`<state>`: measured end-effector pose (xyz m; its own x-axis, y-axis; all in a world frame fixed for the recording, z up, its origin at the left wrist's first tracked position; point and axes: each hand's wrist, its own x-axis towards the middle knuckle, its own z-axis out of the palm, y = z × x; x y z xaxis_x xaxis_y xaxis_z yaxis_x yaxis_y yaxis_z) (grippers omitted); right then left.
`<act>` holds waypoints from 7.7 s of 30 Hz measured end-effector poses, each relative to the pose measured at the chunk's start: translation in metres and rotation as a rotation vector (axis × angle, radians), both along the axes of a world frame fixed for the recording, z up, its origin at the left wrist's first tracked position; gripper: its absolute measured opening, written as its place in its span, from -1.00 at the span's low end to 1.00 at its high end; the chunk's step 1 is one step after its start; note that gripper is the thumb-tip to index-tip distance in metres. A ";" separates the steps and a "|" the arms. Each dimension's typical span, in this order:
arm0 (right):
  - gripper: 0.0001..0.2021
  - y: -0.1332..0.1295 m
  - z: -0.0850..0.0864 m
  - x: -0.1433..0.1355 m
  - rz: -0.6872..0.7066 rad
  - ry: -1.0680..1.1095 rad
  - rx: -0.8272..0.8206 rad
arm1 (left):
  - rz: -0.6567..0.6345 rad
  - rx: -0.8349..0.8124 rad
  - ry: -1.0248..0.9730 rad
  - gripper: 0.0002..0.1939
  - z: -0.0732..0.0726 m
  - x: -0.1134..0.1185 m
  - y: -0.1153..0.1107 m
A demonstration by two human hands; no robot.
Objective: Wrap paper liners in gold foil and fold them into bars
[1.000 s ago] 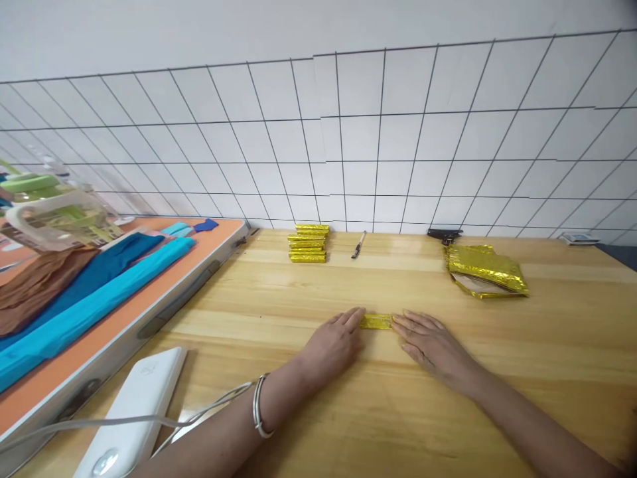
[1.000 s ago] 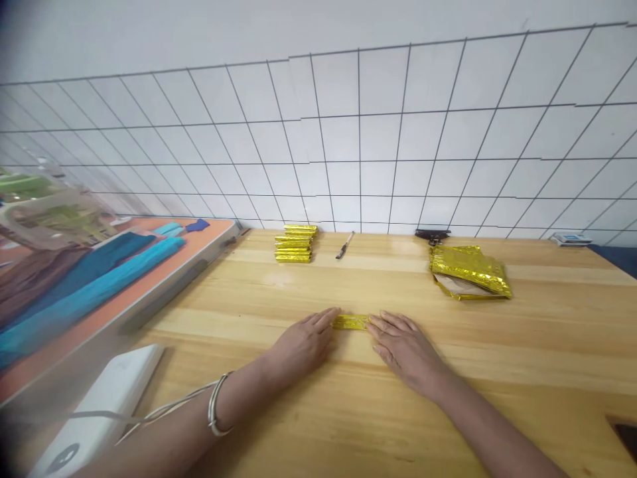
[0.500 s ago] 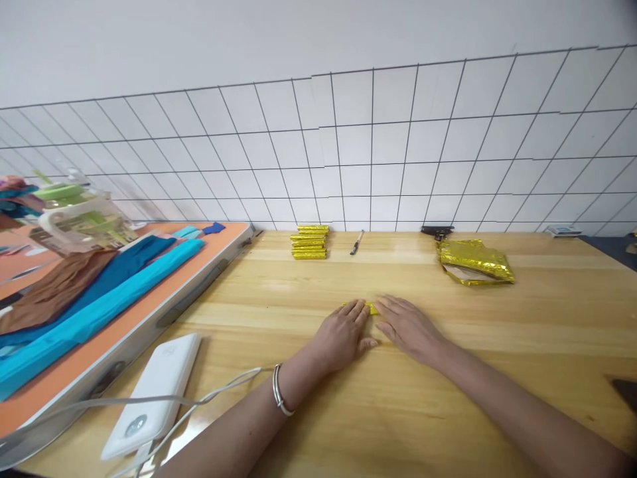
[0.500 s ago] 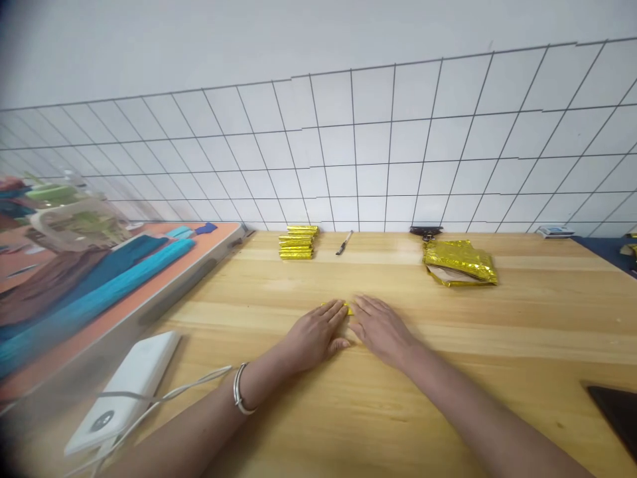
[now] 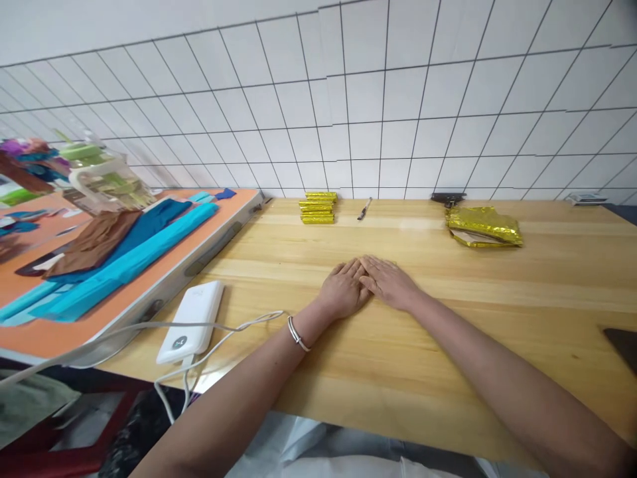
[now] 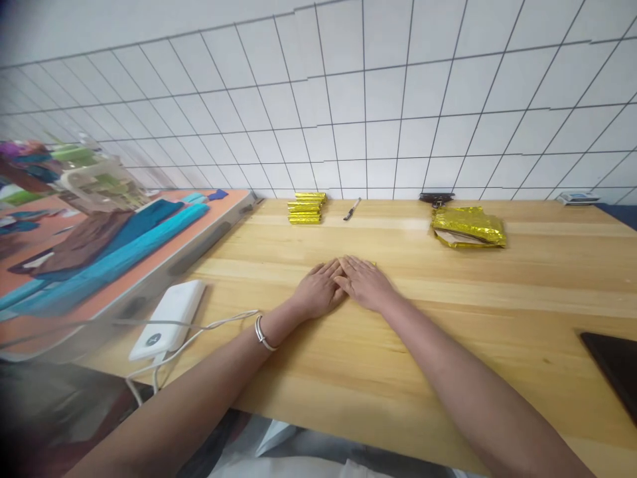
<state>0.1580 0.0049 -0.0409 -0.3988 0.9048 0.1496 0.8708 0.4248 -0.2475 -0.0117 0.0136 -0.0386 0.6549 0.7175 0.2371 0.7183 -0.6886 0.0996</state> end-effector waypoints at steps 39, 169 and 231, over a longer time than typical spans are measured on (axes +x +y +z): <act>-0.88 0.032 0.009 0.054 -0.181 0.294 -0.057 | 0.006 -0.503 -0.394 -0.85 0.014 -0.004 0.081; -0.60 0.064 0.028 0.104 -0.273 1.431 -0.451 | -0.306 -1.186 -1.123 -0.66 0.044 0.052 0.127; -0.67 0.066 0.017 0.095 -0.339 1.238 -0.219 | -0.045 -0.917 -1.240 -0.78 0.012 0.082 0.123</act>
<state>0.2532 0.0711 -0.0244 0.1486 0.9849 0.0891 0.0713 0.0792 -0.9943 0.0705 0.1370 -0.0267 0.4111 0.9017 0.1340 -0.1513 -0.0775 0.9855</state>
